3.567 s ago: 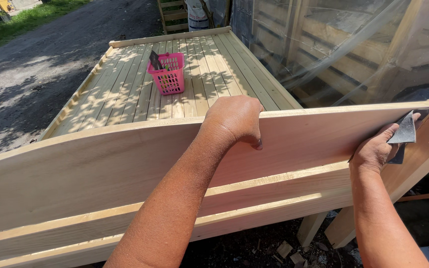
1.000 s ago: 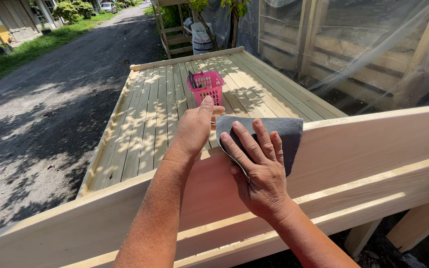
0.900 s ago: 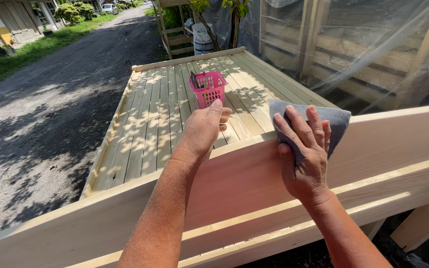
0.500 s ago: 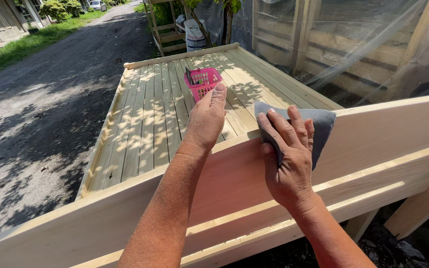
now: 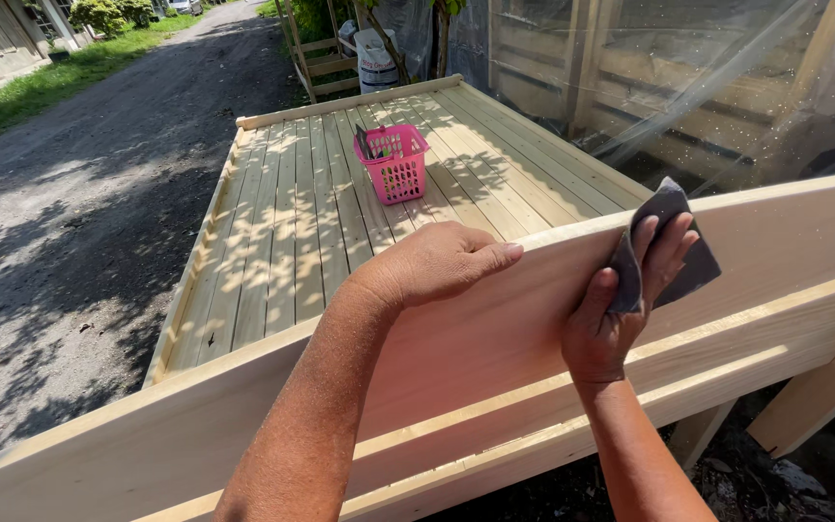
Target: The person sands a large wooden bench headboard outdoors, holding the panel steady with one hand while rubbing sandpaper along its top edge and rails. They work along the length of the board, repositioning to sand different sections of the frame.
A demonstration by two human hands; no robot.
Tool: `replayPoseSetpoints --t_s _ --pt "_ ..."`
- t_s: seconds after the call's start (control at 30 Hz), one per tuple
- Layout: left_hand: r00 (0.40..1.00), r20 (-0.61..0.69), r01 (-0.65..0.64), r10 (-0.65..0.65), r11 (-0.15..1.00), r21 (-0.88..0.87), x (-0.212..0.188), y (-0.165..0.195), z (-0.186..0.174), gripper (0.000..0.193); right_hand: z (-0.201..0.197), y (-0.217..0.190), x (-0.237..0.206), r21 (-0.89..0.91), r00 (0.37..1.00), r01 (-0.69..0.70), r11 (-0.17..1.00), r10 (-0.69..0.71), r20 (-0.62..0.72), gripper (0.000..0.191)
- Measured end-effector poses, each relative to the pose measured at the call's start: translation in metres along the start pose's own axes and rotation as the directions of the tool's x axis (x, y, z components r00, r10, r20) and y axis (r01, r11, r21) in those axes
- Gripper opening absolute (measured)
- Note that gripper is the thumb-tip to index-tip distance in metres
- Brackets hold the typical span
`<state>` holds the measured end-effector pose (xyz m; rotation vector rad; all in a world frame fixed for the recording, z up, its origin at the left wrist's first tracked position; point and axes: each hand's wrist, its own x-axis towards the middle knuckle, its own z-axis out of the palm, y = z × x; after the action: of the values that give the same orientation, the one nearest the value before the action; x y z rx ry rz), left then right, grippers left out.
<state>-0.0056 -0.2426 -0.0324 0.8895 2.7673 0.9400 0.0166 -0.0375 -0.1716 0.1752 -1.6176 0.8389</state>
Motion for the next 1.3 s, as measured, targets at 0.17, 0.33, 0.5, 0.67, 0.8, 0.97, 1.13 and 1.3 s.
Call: replayPoseSetpoints --t_s 0.17,0.33,0.5,0.67,0.8,0.97,1.13,1.3 --pt "0.999 -0.037 0.008 -0.008 1.000 0.000 -0.009 0.005 -0.005 0.056 0.009 -0.017 -0.042 -0.039 0.977 0.136 0.990 -0.127 0.169 0.057" --pt "0.999 -0.001 0.043 -0.043 0.998 0.045 -0.012 0.010 -0.009 0.060 -0.025 0.076 0.019 -0.009 0.999 -0.024 1.000 0.024 -0.042 0.065" --pt "0.995 0.089 0.038 -0.047 0.995 0.093 -0.012 0.013 -0.012 0.070 -0.066 0.156 0.083 0.153 0.956 -0.229 0.961 0.252 -0.150 0.059" --pt "0.990 0.061 0.113 -0.127 0.975 0.193 0.003 0.030 -0.007 0.067 -0.072 0.149 0.101 0.440 0.766 -0.535 0.722 0.633 -0.108 0.067" --pt "0.999 -0.050 0.015 0.007 0.904 0.427 0.025 0.069 0.018 0.057 -0.033 0.059 0.017 0.084 0.992 -0.117 0.990 0.120 -0.035 0.066" --pt "0.957 -0.281 0.095 0.067 0.844 0.528 0.041 0.112 0.064 0.046 -0.036 0.054 -0.001 0.006 0.991 -0.034 0.999 0.033 0.131 0.055" --pt "0.939 -0.345 0.179 0.015 0.834 0.522 0.049 0.111 0.077 0.057 -0.078 0.173 0.081 0.151 0.978 -0.198 0.969 0.206 -0.038 0.052" --pt "0.859 -0.474 0.128 0.194 0.814 0.567 0.062 0.106 0.090 0.064 -0.110 0.237 0.155 0.579 0.689 -0.562 0.590 0.722 -0.066 0.053"
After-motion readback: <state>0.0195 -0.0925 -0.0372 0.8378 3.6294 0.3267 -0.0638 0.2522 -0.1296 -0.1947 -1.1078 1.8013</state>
